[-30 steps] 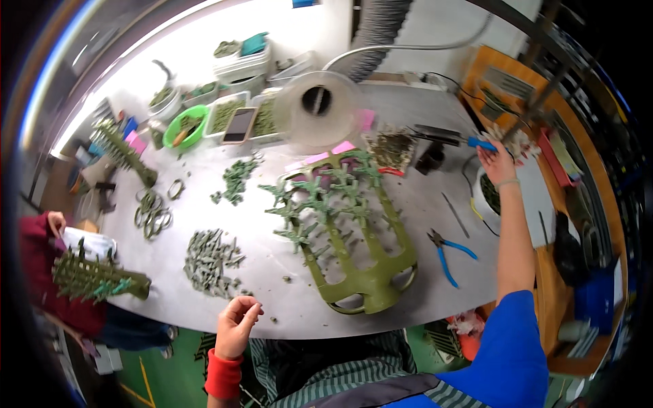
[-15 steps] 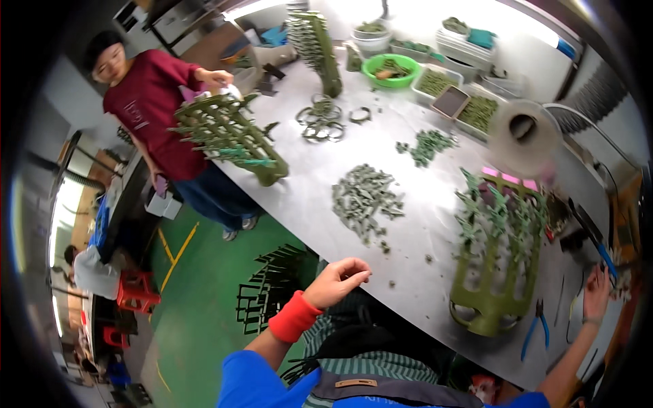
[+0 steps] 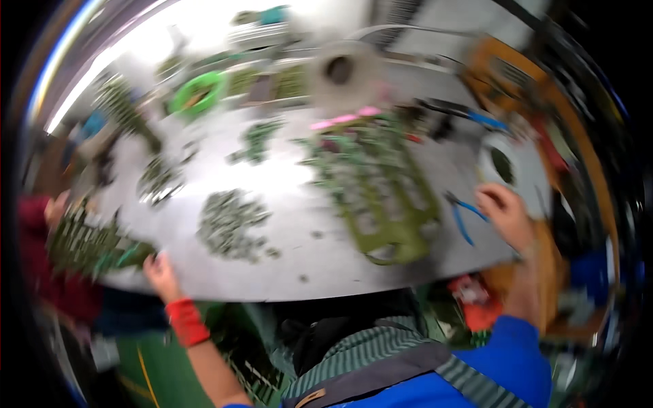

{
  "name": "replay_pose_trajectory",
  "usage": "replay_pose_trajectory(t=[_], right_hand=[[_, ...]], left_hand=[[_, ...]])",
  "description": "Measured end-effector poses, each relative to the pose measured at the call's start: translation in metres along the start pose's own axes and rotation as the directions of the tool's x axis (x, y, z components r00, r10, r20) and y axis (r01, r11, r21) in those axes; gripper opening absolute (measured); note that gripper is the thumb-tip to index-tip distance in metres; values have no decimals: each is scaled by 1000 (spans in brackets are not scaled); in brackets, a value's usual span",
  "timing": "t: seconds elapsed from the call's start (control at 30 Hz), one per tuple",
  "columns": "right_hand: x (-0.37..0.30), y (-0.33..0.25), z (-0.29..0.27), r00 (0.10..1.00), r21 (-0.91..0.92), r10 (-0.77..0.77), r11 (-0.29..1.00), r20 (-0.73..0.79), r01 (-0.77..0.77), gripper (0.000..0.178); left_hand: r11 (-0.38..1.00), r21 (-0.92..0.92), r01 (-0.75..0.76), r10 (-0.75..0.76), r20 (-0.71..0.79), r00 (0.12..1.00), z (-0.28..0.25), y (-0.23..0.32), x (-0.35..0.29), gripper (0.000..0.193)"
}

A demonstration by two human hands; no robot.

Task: The person organizes green plastic frames on a table and then uses pliers and a heat tool to remove small plastic components from the frames.

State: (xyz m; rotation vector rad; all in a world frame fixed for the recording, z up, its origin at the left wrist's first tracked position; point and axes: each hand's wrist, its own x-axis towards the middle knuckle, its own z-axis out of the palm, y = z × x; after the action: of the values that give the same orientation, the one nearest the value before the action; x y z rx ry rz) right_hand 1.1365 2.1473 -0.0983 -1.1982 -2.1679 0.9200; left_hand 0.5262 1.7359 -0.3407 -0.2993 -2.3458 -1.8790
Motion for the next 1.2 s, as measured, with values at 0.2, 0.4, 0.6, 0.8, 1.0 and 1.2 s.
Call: replay_pose_trajectory(t=[0.2, 0.4, 0.6, 0.8, 1.0, 1.2], right_hand=[[-16, 114, 3, 983, -683, 176, 724, 50, -95, 78], [-33, 208, -2, 995, -651, 64, 759, 70, -3, 91], [-19, 232, 11, 989, -637, 150, 762, 0, -116, 49], [-43, 142, -14, 889, 352, 421, 817, 177, -457, 40], [-86, -54, 31, 973, 700, 45, 687, 226, -194, 51], [-65, -162, 175, 604, 629, -361, 711, 711, -316, 64]], left_hand=[[999, 48, -7, 16, -191, 981, 47, -7, 30, 48], [978, 207, -21, 84, -302, 949, 89, 30, -3, 59], [998, 29, -61, 67, -465, 883, 97, 76, -19, 74], [996, 20, -88, 87, -487, 869, 85, 67, -14, 63], [971, -206, -119, 36, -370, 928, 100, 91, -22, 49], [978, -83, -191, 167, -240, 956, 54, 66, -20, 35]])
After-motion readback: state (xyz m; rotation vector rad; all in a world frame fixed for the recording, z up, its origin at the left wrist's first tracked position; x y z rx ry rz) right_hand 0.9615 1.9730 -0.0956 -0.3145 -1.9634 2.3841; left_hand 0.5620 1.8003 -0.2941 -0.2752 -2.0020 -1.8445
